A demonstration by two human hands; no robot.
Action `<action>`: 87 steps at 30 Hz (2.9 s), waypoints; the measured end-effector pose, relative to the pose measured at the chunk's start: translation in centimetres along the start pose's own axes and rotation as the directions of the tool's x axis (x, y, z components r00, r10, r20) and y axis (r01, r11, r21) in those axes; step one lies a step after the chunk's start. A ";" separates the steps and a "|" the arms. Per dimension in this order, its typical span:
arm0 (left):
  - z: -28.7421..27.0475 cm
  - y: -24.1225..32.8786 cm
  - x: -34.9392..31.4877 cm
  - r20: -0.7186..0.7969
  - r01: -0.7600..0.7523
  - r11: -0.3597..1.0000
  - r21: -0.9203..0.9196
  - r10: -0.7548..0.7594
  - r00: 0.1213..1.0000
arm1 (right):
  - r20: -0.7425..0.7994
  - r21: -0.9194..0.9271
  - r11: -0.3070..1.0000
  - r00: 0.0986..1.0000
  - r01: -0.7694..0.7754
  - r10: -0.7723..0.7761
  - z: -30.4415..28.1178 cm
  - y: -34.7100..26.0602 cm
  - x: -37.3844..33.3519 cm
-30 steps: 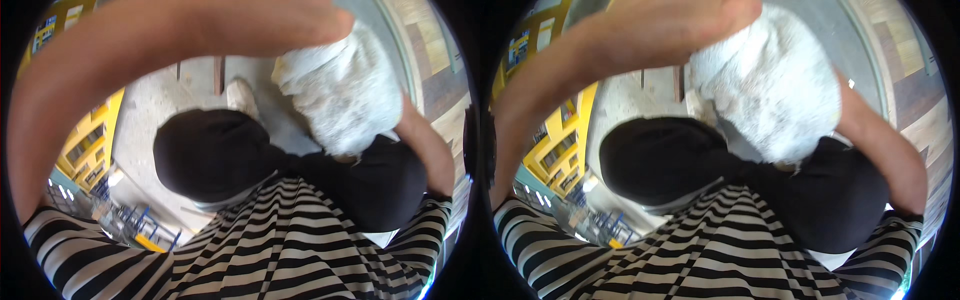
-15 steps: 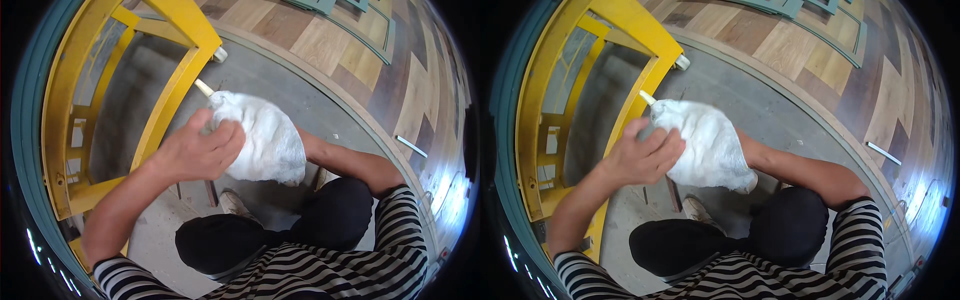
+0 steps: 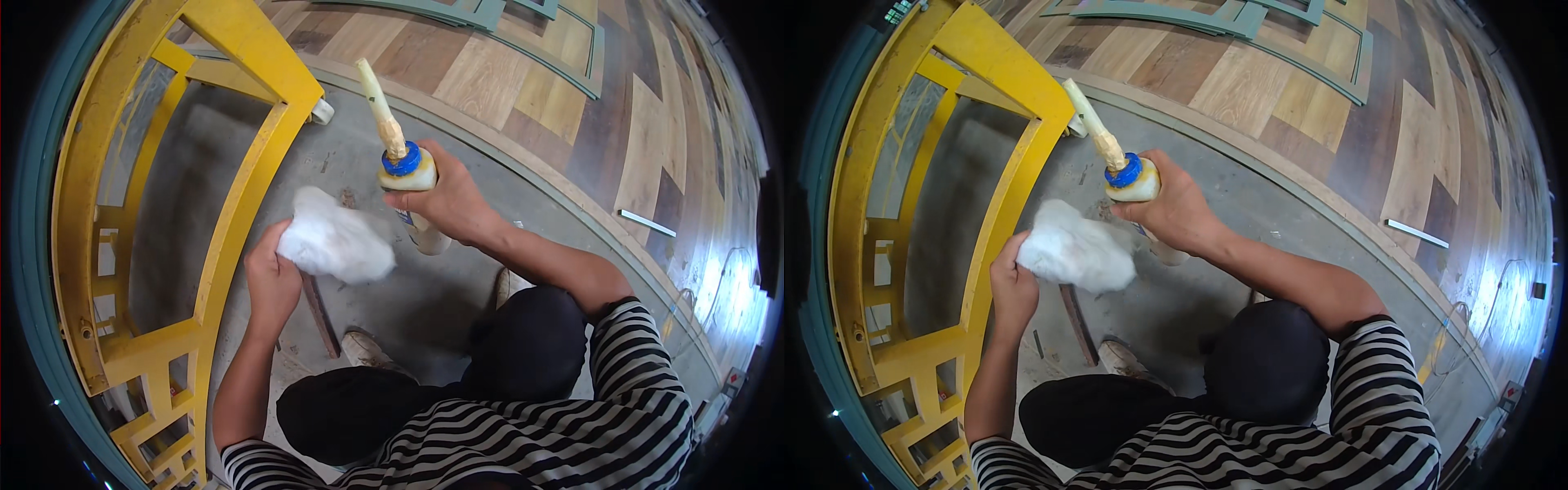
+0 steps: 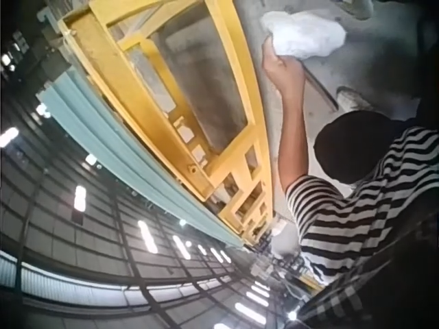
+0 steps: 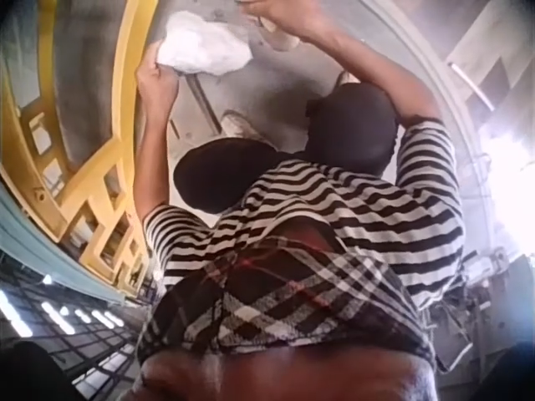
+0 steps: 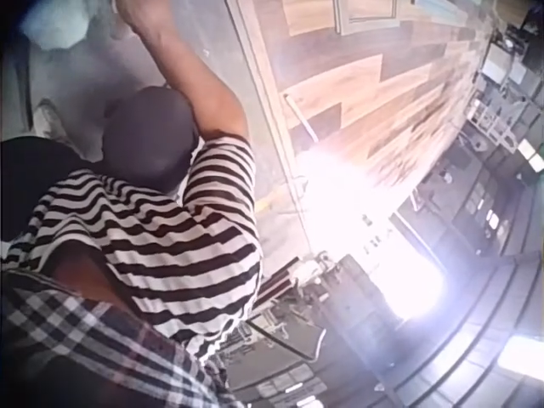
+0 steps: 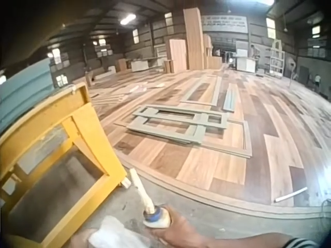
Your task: Cleaning the nozzle of a glue bottle and using a hammer to tap components on an assembly frame.
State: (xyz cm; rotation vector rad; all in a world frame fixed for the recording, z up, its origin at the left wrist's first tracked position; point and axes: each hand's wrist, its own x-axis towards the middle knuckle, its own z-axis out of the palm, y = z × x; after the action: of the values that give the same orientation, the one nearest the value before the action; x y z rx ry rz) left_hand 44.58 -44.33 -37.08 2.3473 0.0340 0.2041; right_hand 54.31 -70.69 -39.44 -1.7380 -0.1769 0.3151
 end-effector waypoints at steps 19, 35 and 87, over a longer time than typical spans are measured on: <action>9.6 3.0 3.2 0.295 0.355 0.177 -0.918 -0.294 0.909 | 0.458 0.314 0.946 0.886 -0.082 -0.075 0.7 0.2 -0.3; 4.6 1.0 5.5 -0.263 -0.073 0.947 -0.314 -0.013 0.965 | 0.218 0.183 0.979 0.975 -0.086 0.045 0.5 -0.3 0.6; -0.7 2.7 4.8 -0.304 -0.144 0.923 0.357 0.261 0.916 | 0.364 0.485 0.855 0.931 -0.182 -0.008 0.3 1.2 0.2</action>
State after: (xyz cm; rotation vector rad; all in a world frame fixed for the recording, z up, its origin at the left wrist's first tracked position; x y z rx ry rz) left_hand 49.14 -45.30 -34.04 2.6163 -0.0090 0.7711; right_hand 54.29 -70.55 -40.67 -1.1459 -0.2487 0.6837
